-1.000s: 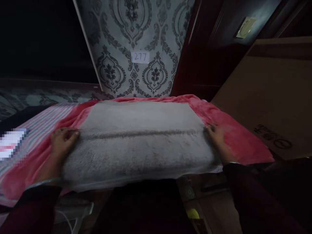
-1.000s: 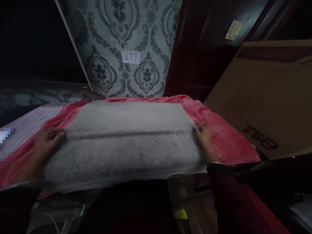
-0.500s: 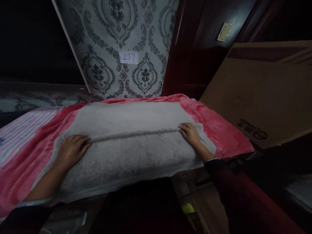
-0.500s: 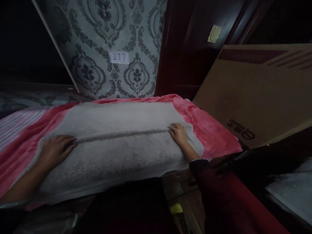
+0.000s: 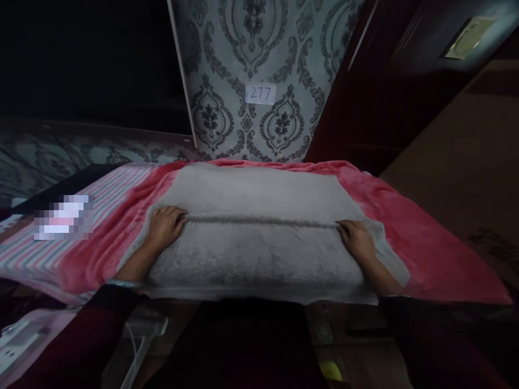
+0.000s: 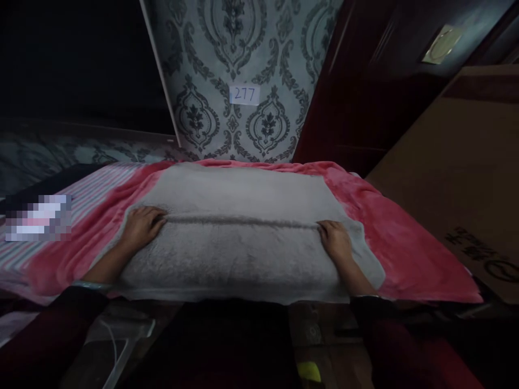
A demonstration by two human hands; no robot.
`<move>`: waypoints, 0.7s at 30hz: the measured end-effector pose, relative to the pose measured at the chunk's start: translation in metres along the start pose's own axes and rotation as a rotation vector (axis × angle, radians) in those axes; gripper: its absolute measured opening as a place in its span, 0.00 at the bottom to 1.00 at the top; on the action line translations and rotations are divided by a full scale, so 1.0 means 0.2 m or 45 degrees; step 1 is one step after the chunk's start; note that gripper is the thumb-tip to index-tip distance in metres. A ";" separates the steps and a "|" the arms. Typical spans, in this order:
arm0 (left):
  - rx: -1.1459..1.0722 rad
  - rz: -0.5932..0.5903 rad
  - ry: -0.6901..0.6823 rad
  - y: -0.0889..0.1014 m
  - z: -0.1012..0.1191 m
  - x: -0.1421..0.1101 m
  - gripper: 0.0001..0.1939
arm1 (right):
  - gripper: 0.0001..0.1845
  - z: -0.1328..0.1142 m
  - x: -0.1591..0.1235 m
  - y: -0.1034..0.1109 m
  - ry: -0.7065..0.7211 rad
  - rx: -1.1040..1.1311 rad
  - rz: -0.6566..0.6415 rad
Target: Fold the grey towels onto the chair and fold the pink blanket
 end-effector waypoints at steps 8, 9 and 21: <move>0.018 -0.037 0.041 0.02 -0.10 -0.04 0.17 | 0.19 0.11 -0.05 0.00 0.043 -0.028 0.010; 0.024 -0.045 0.040 0.02 -0.10 -0.04 0.16 | 0.19 0.12 -0.05 -0.01 0.042 -0.053 0.007; -0.001 0.233 -0.011 0.18 -0.13 -0.02 0.14 | 0.18 0.03 -0.02 0.18 0.033 -0.102 0.175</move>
Point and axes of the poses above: each hand's wrist, its own x-axis towards the middle knuckle, its own y-axis out of the back of the hand, z = x × y, the point moved 7 cm from there along x, towards the middle knuckle, and after that the axes turned 7 degrees about y, right-handed, at the moved point
